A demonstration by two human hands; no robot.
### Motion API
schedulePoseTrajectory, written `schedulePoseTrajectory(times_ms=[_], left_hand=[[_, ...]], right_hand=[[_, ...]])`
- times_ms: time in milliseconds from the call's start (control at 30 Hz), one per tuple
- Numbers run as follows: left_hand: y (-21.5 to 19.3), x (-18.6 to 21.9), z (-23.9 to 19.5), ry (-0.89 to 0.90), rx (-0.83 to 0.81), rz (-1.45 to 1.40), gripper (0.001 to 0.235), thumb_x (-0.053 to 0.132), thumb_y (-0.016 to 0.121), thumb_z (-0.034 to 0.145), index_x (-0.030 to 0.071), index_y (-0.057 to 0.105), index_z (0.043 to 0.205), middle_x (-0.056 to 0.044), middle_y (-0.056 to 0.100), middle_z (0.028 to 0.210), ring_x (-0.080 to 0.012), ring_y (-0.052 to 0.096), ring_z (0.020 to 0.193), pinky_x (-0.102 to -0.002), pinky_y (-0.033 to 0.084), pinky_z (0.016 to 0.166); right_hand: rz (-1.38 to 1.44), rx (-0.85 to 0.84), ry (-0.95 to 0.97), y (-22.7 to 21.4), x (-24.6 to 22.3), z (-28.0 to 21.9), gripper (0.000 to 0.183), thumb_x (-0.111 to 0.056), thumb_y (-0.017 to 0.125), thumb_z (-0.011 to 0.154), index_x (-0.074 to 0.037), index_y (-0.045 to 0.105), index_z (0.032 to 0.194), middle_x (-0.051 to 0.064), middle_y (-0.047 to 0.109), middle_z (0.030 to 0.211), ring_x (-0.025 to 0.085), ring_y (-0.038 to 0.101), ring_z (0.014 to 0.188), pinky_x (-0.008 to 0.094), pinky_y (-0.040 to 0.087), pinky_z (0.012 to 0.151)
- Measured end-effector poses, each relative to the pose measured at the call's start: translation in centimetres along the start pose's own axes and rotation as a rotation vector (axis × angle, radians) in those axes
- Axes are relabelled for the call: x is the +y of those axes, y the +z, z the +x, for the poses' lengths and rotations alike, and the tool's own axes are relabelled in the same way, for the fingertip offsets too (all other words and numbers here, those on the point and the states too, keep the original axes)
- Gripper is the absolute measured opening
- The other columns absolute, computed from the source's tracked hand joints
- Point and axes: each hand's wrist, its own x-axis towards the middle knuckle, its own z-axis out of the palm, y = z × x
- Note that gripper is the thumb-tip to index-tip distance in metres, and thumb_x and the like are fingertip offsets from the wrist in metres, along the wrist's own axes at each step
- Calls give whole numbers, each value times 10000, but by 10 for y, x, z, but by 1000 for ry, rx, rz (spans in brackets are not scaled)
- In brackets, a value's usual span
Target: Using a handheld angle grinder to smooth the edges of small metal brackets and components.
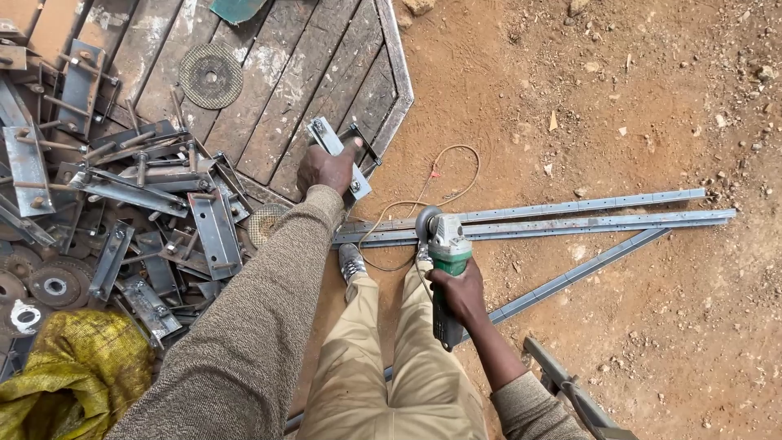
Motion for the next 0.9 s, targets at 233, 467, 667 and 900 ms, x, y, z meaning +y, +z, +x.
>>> schedulePoseTrajectory(times_ms=[233, 467, 667, 900], left_hand=[[-8, -2, 22, -104, 68, -30, 761, 635, 809, 704, 24, 730, 1150, -214, 737, 1117, -404, 683, 1149, -474, 554, 912], [-18, 24, -11, -221, 31, -105, 814, 628, 793, 720, -8, 700, 1218, -233, 707, 1223, -395, 656, 1216, -456, 535, 992], [61, -46, 91, -195, 63, -116, 851, 656, 789, 720, -28, 691, 1215, -262, 703, 1199, -423, 668, 1187, -489, 541, 997], [42, -23, 68, -193, 32, -70, 767, 625, 726, 803, -10, 694, 1232, -240, 702, 1228, -402, 644, 1231, -473, 532, 1017]], right_hand=[[-231, 15, -98, 26, -32, 22, 661, -309, 824, 593, -51, 567, 1146, 212, 671, 963, 394, 684, 967, 496, 484, 880], [-230, -27, -175, 48, -69, 34, 647, -261, 800, 611, -55, 573, 1181, 199, 644, 995, 355, 638, 987, 479, 482, 898], [-264, -59, -123, 61, -58, 62, 637, -318, 818, 585, -103, 571, 1131, 153, 656, 949, 341, 669, 964, 485, 473, 855], [-258, -48, -63, 50, -56, 49, 533, -261, 807, 599, -104, 590, 1060, 119, 671, 831, 294, 693, 832, 458, 481, 785]])
